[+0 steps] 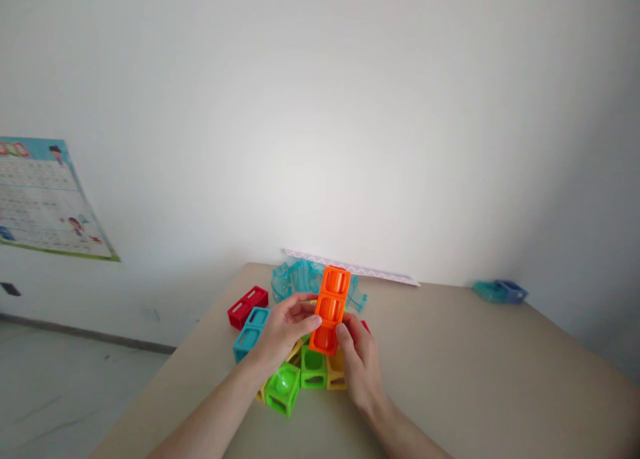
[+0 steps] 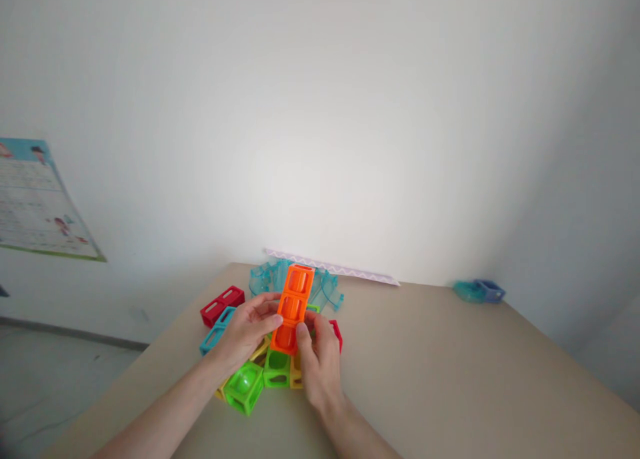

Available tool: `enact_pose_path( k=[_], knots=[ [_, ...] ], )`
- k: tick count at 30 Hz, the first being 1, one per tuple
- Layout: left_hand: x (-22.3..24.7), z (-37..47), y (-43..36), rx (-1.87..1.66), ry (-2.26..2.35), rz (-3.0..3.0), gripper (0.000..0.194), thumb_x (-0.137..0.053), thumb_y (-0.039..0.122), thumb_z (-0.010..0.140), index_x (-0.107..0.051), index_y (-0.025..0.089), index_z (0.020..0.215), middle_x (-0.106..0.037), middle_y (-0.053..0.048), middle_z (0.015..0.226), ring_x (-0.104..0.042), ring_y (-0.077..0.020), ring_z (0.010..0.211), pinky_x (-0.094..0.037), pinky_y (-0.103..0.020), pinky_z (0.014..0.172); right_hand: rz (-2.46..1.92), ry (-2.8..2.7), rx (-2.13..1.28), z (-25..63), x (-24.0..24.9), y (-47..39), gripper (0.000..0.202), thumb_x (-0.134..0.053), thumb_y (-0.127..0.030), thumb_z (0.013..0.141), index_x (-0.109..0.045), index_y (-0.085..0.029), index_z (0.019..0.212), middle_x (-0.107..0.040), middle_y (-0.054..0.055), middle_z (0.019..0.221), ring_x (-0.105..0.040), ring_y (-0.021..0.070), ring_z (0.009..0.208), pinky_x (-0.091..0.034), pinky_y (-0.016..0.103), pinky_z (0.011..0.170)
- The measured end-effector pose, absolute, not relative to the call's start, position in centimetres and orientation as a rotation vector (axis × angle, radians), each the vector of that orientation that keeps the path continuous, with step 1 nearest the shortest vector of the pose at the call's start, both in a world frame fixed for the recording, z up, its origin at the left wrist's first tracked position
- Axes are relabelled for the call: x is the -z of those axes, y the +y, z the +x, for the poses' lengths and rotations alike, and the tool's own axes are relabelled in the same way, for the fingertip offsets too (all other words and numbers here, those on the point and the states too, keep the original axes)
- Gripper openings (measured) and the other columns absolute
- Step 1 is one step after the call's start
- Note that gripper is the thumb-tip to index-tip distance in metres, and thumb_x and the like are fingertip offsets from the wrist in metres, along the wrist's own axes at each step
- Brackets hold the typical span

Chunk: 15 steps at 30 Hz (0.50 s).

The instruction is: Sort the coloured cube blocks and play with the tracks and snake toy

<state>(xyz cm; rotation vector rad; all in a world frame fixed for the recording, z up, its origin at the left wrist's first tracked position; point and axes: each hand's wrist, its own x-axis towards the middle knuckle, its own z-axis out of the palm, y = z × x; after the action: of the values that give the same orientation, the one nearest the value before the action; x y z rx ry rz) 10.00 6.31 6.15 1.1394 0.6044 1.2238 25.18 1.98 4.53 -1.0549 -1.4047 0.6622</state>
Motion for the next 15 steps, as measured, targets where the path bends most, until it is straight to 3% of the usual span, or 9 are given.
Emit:
enact_pose_path(
  k=[4, 8, 15],
  knots=[
    [-6.9, 10.2, 6.1, -1.252, 0.561, 0.98, 0.035, -0.078, 0.024, 0.07, -0.066, 0.014, 0.101, -0.073, -0.008, 0.088, -0.068, -0.0184, 0.078, -0.053, -0.03, 0.073, -1.017, -1.422, -0.617, 25.3, -4.4, 1.9, 0.034, -0.045, -0.041, 0.094, -0.059, -0.019, 0.115, -0.067, 0.006, 0.104, -0.062, 0.0199, 0.092, -0.049, 0.03, 0.081],
    [-7.4, 10.3, 5.9, -1.241, 0.525, 0.907, 0.023, -0.077, 0.027, 0.071, -0.069, 0.012, 0.087, -0.072, -0.006, 0.078, -0.066, -0.0153, 0.071, -0.052, -0.026, 0.07, -1.002, -1.436, -0.569, 25.2, -4.3, 1.7, 0.037, -0.049, -0.035, 0.093, -0.048, -0.023, 0.128, -0.067, 0.004, 0.098, -0.064, 0.0172, 0.083, -0.051, 0.028, 0.075],
    [-7.5, 10.2, 5.7, -1.187, 0.515, 0.889, 0.021, -0.079, 0.029, 0.07, -0.071, 0.01, 0.075, -0.069, -0.005, 0.071, -0.062, -0.0124, 0.067, -0.049, -0.022, 0.067, -0.965, -1.43, -0.36, 25.2, -3.5, 2.1, 0.01, -0.055, -0.027, 0.09, -0.06, -0.021, 0.097, -0.065, 0.003, 0.087, -0.061, 0.0155, 0.077, -0.049, 0.026, 0.069]
  ],
)
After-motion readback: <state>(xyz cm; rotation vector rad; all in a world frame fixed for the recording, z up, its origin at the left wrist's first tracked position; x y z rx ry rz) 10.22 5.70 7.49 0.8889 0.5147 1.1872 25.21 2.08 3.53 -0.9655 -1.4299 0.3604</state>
